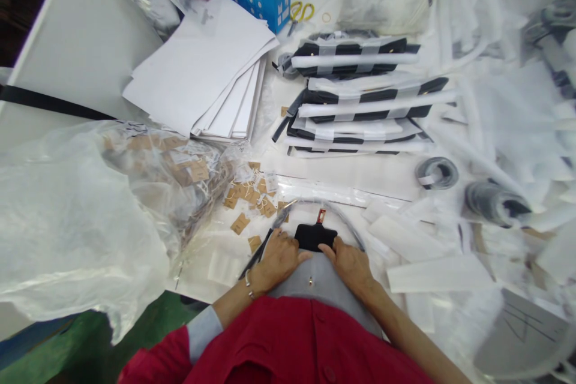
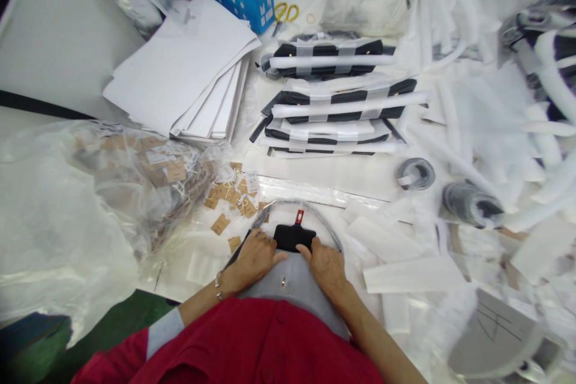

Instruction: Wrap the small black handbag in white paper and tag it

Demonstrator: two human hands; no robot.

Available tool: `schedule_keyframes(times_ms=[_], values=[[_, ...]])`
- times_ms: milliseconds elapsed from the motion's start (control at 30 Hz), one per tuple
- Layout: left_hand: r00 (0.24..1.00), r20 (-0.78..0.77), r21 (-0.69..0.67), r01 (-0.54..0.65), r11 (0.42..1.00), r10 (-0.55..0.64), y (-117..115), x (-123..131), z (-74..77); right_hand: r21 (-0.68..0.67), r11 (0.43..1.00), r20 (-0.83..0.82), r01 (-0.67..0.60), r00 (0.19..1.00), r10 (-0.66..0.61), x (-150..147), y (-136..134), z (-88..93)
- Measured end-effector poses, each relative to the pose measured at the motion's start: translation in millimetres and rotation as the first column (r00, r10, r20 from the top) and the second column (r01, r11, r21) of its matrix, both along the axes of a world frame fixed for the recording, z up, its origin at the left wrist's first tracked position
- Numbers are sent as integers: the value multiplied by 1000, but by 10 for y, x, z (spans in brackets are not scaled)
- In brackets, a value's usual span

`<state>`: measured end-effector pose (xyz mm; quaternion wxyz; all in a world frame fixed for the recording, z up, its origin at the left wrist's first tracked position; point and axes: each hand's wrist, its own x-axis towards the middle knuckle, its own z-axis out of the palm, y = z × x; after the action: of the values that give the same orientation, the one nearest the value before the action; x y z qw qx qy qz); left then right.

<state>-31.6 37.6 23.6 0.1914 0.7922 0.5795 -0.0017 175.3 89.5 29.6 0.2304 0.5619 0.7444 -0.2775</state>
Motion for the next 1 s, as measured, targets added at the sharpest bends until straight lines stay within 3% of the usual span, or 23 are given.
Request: schedule_keyframes(times_ms=[167,333,467,700,867,1000], values=[[1000,4,-53,15,998,-15,189,66,-2,36,999,5,30,1000,-30,36,74,52],[998,46,32,43,999,-45,573,195,8,104,992,21,64,998,-66,185,359,85],[998,48,70,38,997,-41,775,290,-103,97,968,65,233,969,-240,263,545,35],[998,57,86,28,996,-33,756,310,-228,-17,870,-96,493,865,-492,327,625,-83],[997,68,66,31,997,-35,765,312,-199,-85,880,-391,467,797,-461,270,767,-98],[996,79,60,40,997,-45,754,315,-206,-157,902,-425,402,797,-429,167,731,43]])
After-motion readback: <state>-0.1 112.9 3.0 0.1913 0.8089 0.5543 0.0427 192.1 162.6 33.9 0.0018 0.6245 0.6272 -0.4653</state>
